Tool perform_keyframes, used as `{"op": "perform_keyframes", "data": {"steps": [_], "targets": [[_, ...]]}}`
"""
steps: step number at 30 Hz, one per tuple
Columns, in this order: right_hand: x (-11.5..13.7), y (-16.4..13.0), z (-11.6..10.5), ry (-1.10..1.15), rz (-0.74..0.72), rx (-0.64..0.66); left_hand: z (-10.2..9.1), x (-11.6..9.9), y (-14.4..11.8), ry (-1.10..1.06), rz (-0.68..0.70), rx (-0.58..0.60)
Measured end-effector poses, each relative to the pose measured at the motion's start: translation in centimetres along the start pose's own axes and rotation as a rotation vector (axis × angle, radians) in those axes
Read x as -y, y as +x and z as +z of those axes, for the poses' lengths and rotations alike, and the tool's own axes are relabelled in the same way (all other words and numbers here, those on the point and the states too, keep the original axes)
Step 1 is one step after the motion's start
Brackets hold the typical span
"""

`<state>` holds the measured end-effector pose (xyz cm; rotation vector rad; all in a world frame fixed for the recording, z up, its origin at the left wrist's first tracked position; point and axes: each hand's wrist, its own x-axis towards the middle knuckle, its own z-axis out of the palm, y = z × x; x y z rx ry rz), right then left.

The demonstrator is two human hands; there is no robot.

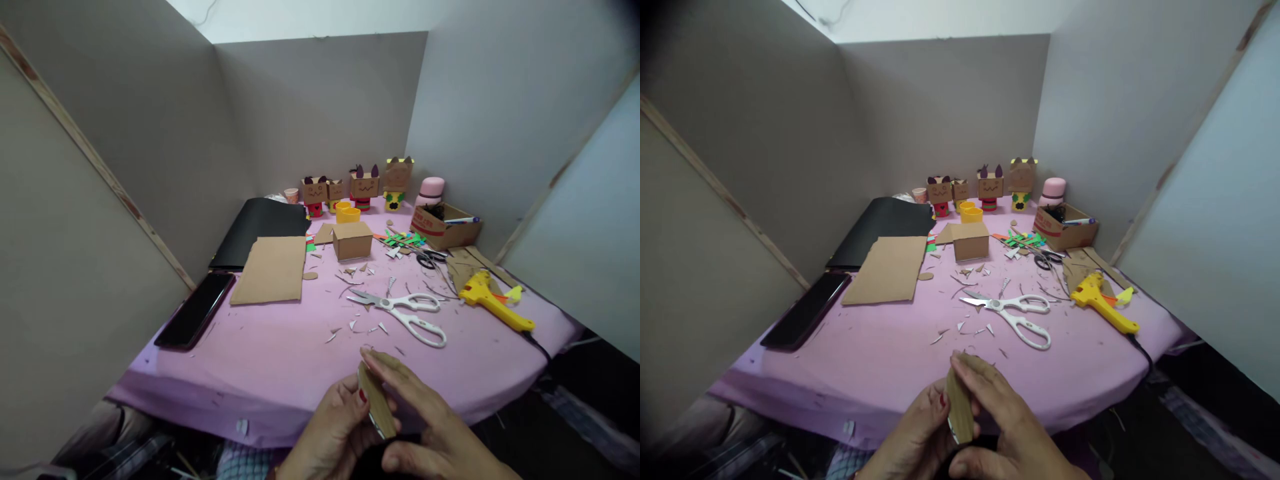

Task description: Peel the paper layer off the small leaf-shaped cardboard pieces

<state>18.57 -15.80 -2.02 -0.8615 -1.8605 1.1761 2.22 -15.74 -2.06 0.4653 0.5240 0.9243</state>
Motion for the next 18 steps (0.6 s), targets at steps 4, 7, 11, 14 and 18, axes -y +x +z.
{"op": "perform_keyframes", "data": {"steps": [4, 7, 11, 14, 18], "targets": [[-0.22, -0.03, 0.19, 0.031, 0.008, -0.034, -0.03, 0.20, 0.04, -0.005, -0.010, 0.016], [-0.52, 0.10, 0.49, 0.056, -0.005, -0.064, -0.12, 0.37, 0.02, -0.006, -0.013, 0.028], [-0.63, 0.12, 0.58, 0.060, 0.034, -0.069, -0.14, 0.36, 0.04, -0.005, -0.006, 0.034], [-0.55, 0.01, 0.47, 0.060, 0.057, -0.080, -0.13, 0.30, 0.15, 0.003, -0.004, 0.034], [-0.65, -0.13, 0.49, 0.056, 0.046, -0.093, -0.21, 0.38, 0.25, 0.008, -0.006, 0.027]]}}
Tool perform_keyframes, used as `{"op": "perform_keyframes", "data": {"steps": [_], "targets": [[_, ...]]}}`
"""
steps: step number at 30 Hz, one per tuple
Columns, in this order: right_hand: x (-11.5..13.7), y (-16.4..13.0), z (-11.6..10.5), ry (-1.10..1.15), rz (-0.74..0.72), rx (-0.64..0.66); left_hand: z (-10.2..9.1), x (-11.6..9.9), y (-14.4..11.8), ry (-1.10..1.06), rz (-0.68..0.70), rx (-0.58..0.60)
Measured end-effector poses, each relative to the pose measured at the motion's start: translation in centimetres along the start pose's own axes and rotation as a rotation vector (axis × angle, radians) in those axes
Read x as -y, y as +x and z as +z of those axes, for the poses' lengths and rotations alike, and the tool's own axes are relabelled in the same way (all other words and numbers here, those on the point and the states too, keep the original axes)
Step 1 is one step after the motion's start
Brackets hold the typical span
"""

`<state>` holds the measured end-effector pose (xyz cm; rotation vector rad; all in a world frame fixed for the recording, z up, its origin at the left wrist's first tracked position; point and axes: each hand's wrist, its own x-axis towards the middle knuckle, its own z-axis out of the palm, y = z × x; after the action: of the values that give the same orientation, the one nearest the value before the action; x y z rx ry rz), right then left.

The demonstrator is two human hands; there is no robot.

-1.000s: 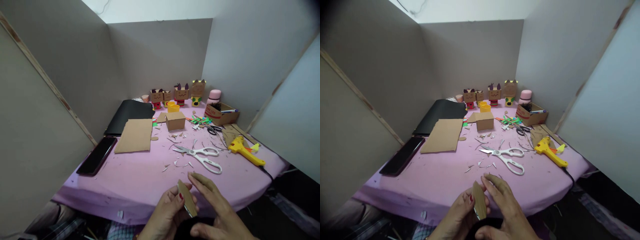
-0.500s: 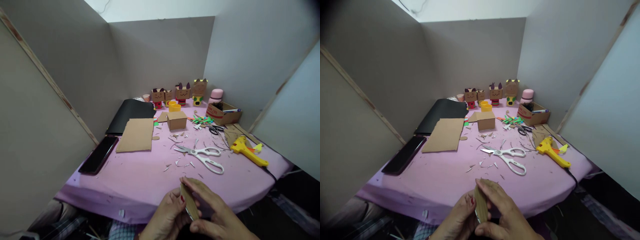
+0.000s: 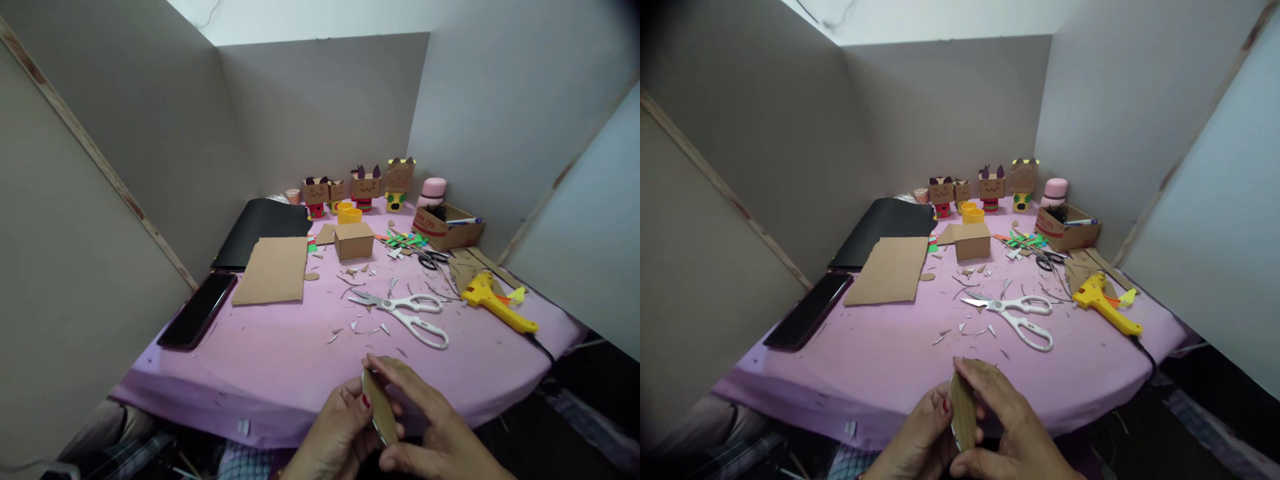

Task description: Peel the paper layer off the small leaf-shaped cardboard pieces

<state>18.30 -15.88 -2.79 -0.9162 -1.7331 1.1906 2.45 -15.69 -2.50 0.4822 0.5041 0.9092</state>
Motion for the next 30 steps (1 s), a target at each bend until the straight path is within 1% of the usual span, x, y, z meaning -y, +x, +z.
{"op": "perform_keyframes", "data": {"steps": [7, 14, 19, 25, 30], "targets": [[-0.33, 0.03, -0.12, -0.038, -0.049, 0.017, -0.47, 0.45, 0.15, 0.014, 0.011, 0.011], [0.09, 0.11, -0.33, -0.096, -0.083, 0.045, -0.57, 0.38, 0.26, 0.011, -0.002, 0.021], [0.31, 0.29, -0.28, -0.120, -0.123, 0.020, -0.75, 0.69, 0.30, 0.024, 0.022, 0.025], [0.40, 0.39, -0.19, -0.146, -0.153, 0.006, -0.86, 0.77, 0.34, 0.048, 0.015, 0.052], [0.21, 0.10, -0.20, -0.158, -0.137, 0.003, -0.79, 0.50, 0.25, -0.003, -0.005, 0.034]]}}
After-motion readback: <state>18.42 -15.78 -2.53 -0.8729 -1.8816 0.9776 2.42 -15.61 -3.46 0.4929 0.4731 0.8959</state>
